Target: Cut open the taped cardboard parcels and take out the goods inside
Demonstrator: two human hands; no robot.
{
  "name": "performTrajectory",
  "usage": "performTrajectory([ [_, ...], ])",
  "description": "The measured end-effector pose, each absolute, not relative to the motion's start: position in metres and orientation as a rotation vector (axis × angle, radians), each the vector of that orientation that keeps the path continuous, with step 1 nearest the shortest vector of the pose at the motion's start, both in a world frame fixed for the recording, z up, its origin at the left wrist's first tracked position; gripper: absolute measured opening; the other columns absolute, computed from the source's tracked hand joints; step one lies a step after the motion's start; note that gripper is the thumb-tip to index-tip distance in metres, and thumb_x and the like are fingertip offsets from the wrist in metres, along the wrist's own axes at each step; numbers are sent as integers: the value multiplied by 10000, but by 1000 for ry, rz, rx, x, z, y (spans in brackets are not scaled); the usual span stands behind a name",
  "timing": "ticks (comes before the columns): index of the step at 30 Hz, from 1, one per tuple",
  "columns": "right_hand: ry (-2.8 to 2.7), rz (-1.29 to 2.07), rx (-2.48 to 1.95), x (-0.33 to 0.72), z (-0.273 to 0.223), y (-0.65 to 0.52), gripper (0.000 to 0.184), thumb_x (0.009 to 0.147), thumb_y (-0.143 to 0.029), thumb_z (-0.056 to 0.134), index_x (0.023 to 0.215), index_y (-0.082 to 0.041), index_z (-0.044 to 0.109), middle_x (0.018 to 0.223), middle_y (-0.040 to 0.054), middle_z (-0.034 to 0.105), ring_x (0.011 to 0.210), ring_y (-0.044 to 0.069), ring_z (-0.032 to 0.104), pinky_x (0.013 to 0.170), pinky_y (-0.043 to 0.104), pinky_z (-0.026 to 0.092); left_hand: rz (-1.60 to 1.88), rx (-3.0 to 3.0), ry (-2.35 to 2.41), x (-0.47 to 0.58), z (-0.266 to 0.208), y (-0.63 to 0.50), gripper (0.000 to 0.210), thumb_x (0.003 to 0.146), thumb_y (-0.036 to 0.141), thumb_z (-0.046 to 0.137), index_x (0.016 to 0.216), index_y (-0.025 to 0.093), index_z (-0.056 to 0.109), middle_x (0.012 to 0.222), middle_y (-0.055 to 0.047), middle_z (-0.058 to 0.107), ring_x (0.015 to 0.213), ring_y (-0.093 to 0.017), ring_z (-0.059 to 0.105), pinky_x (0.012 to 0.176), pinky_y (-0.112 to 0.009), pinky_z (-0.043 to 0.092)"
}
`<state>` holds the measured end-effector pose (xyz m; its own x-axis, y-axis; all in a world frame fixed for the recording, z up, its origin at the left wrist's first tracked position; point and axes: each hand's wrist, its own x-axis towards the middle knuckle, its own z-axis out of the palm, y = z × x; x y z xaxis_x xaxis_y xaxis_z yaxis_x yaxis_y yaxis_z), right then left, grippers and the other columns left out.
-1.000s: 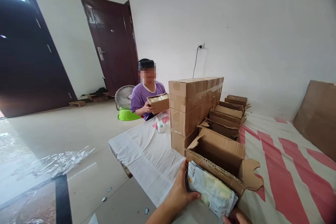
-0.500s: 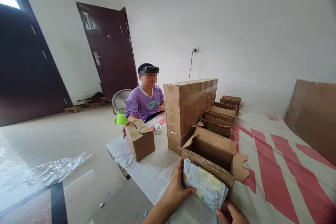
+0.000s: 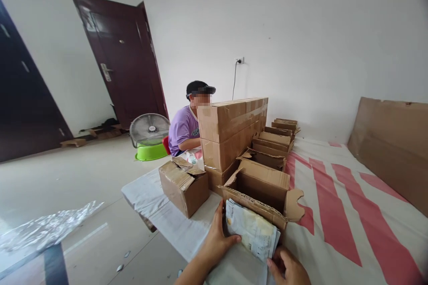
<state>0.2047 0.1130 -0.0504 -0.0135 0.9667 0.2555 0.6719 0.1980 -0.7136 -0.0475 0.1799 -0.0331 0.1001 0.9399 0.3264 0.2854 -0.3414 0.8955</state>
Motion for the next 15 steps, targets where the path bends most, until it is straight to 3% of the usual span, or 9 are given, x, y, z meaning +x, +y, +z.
performTrajectory([
  [15,-1792,461,-1560,198,-27,106,220,834,-383,462,761,-210,577,749,72,699,676,210,656,625,287,484,1300,1748,1226,-49,-33,183,1130,629,439,810,1508,233,130,1551,-181,264,1431,-382,250,1173,-581,182],
])
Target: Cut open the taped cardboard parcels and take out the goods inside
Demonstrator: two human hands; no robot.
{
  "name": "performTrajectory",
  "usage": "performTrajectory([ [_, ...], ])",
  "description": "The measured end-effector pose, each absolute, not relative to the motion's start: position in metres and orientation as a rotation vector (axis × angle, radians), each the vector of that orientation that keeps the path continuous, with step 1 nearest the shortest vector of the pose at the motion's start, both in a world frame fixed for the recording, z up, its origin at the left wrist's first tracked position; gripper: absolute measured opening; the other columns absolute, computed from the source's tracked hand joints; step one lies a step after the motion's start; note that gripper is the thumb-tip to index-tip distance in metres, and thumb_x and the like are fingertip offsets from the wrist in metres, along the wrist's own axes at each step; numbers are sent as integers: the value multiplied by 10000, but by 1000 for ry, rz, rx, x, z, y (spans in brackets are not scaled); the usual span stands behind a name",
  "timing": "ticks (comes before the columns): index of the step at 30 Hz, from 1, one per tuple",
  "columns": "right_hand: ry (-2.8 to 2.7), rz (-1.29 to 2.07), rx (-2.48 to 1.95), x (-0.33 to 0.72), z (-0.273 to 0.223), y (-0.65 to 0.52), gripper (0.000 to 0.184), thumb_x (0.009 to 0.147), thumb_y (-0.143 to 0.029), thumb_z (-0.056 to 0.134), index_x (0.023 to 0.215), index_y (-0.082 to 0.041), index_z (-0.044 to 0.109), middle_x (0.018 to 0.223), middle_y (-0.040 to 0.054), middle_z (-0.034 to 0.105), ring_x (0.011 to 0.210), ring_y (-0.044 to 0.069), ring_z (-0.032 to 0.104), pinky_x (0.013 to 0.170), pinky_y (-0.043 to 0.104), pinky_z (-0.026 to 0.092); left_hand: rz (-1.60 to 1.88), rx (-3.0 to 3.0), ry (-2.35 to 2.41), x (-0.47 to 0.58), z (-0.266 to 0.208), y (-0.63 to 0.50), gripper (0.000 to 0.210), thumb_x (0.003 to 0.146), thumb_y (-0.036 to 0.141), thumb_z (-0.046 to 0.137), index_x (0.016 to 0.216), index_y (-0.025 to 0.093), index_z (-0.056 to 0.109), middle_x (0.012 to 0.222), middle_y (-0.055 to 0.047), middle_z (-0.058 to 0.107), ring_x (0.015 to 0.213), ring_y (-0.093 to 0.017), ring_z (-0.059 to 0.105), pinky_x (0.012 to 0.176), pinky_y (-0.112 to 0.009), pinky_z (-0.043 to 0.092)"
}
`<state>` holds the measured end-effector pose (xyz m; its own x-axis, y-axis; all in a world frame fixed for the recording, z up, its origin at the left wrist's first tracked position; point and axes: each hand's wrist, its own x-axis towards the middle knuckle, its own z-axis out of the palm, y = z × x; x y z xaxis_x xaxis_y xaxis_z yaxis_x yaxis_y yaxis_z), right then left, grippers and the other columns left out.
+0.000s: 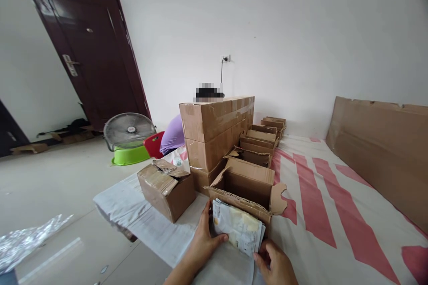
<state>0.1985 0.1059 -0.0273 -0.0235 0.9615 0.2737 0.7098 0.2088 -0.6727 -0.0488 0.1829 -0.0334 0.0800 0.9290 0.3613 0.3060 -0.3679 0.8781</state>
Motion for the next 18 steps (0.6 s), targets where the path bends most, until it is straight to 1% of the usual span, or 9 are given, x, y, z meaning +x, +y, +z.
performTrajectory([
  [7,-1807,461,-1593,199,-28,106,231,840,-392,440,757,-214,562,761,73,694,696,205,650,642,290,480,1271,1754,1228,-49,-32,182,1124,648,437,797,1507,204,110,1562,-189,232,1444,-365,223,1185,-556,168],
  [11,-1792,477,-1598,199,-31,108,226,842,-396,436,765,-218,553,767,73,690,710,213,653,654,300,482,1288,1736,1203,-47,-33,183,1103,660,371,795,1507,220,105,1569,-173,227,1447,-346,226,1190,-539,170],
  [15,-1771,475,-1586,198,-31,108,213,839,-385,436,783,-216,553,787,77,690,743,230,660,680,323,491,1339,1700,1193,-45,-38,185,1075,651,305,791,1503,228,140,1562,-167,253,1434,-351,259,1182,-535,206],
  [18,-1765,461,-1582,197,-31,109,198,828,-380,449,781,-218,553,788,77,690,747,239,665,681,333,498,1340,1706,1206,-45,-39,184,1052,658,273,776,1501,224,147,1560,-171,255,1434,-348,260,1183,-540,196],
])
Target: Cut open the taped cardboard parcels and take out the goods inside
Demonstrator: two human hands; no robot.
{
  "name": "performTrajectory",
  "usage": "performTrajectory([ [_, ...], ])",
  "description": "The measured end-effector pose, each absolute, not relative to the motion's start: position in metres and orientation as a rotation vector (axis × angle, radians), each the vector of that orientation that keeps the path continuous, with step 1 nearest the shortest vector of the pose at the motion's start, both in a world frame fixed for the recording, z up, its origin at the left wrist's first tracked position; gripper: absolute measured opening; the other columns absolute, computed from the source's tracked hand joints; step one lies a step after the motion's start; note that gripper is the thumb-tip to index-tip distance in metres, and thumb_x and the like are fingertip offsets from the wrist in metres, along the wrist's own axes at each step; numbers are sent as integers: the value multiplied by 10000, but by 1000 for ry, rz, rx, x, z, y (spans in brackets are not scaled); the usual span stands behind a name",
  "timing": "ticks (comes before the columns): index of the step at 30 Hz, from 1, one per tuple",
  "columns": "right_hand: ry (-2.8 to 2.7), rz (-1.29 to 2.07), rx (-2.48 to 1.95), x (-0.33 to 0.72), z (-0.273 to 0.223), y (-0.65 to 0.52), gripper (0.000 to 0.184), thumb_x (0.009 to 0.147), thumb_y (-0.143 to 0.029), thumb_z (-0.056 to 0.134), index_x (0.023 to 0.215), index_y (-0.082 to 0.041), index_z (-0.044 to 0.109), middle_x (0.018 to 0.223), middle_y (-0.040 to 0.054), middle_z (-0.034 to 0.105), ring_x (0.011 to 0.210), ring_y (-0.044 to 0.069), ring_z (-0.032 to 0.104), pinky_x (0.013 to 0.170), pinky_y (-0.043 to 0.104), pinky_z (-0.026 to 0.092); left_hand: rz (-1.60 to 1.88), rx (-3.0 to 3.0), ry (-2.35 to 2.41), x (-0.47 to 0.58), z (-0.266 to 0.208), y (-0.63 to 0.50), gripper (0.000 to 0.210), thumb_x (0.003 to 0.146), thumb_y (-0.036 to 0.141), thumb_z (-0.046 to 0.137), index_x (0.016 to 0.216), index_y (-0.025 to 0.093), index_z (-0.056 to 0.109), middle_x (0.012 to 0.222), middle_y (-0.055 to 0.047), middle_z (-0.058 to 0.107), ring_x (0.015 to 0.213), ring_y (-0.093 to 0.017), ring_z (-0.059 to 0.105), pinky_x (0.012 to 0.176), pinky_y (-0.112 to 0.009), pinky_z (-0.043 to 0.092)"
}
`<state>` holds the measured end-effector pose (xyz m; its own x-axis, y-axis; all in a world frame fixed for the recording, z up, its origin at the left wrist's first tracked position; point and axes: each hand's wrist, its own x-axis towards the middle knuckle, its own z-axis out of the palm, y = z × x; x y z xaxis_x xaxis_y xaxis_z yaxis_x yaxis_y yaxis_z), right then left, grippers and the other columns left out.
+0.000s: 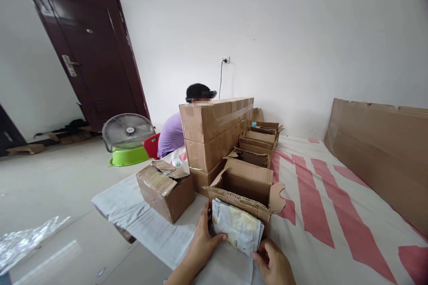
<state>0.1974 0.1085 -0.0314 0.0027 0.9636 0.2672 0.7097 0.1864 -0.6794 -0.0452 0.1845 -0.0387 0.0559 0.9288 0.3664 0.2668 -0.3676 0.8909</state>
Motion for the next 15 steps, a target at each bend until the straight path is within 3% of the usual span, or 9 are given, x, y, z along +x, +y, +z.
performTrajectory([
  [5,-1751,448,-1553,198,-33,108,188,823,-381,465,786,-221,555,785,76,692,741,228,673,664,313,513,1294,1783,1246,-44,-31,178,1100,680,313,767,1514,247,53,1577,-166,203,1449,-342,222,1180,-539,199],
  [10,-1745,412,-1546,199,-34,109,195,816,-377,480,817,-205,572,807,89,697,758,234,678,677,321,530,1112,1893,1467,-33,-18,171,1320,514,240,844,1520,238,-10,1587,-173,125,1450,-381,188,1174,-535,213],
  [15,-1752,370,-1563,201,-44,111,267,812,-353,506,989,-179,602,940,115,705,836,241,680,728,326,546,991,1839,1563,-21,2,173,1293,542,196,792,1518,216,-56,1579,-172,134,1432,-353,256,1159,-468,270],
])
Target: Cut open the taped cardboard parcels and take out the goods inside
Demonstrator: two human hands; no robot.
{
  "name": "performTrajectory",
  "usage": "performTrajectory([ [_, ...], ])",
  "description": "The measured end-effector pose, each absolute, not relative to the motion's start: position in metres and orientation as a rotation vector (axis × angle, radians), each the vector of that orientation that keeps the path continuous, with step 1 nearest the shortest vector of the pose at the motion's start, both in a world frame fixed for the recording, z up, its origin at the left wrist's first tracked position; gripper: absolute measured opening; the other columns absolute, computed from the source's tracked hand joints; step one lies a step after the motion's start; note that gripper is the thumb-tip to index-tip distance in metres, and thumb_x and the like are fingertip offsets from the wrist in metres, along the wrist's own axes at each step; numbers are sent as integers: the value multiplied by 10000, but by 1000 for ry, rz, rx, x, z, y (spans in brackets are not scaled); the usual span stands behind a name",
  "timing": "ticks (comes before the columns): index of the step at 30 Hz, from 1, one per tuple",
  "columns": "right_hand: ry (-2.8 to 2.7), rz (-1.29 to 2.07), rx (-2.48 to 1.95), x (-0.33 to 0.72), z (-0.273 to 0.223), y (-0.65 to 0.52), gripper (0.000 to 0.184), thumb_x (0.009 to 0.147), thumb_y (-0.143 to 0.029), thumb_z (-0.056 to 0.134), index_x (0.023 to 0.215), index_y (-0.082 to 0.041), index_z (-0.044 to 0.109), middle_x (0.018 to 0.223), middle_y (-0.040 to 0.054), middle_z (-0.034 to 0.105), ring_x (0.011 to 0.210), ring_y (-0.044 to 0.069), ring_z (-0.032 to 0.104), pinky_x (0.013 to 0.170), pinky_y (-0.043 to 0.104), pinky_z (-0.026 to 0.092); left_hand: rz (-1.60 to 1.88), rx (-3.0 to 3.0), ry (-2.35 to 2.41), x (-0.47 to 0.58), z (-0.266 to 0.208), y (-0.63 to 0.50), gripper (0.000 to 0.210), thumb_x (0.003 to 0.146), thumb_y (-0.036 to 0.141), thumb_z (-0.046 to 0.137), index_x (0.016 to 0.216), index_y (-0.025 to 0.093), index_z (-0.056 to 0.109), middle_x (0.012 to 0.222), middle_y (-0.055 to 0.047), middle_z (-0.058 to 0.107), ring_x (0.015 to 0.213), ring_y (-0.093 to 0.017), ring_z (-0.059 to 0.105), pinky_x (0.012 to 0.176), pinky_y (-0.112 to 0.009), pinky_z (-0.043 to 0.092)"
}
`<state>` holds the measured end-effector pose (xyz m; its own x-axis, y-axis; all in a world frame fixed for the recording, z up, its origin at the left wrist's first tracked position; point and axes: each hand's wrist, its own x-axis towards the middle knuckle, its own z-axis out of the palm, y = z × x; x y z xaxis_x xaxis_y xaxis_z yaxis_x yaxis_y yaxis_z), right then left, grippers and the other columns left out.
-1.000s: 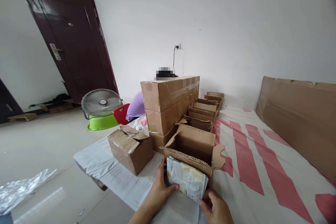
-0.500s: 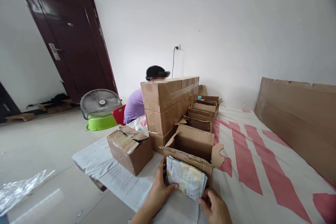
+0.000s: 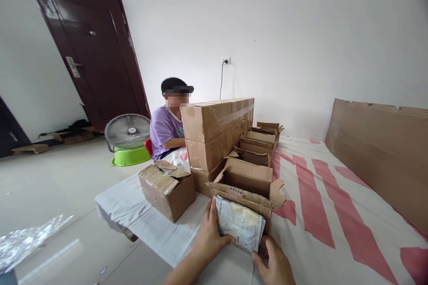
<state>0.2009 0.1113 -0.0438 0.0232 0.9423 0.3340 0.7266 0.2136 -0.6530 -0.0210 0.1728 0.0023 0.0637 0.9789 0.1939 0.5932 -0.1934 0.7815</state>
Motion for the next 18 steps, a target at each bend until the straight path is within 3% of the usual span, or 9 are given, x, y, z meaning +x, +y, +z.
performTrajectory([
  [11,-1697,509,-1534,211,-52,120,636,831,-396,517,1416,-183,389,1261,110,612,652,139,633,683,275,561,957,1831,1532,4,20,221,1327,515,219,818,1521,175,-45,1579,-151,153,1427,-290,272,1149,-326,271],
  [14,-1660,505,-1536,210,-51,120,626,824,-414,512,1399,-183,419,1302,109,587,626,126,621,670,272,560,888,1828,1653,13,18,233,1289,539,280,816,1523,153,-5,1593,-161,134,1435,-309,249,1150,-353,254],
  [18,-1623,442,-1496,213,-61,124,489,807,-425,514,1232,-189,568,1287,120,592,651,137,628,720,303,560,812,1901,1761,20,9,234,1013,712,393,675,1509,85,131,1588,-165,186,1446,-312,215,1177,-404,168],
])
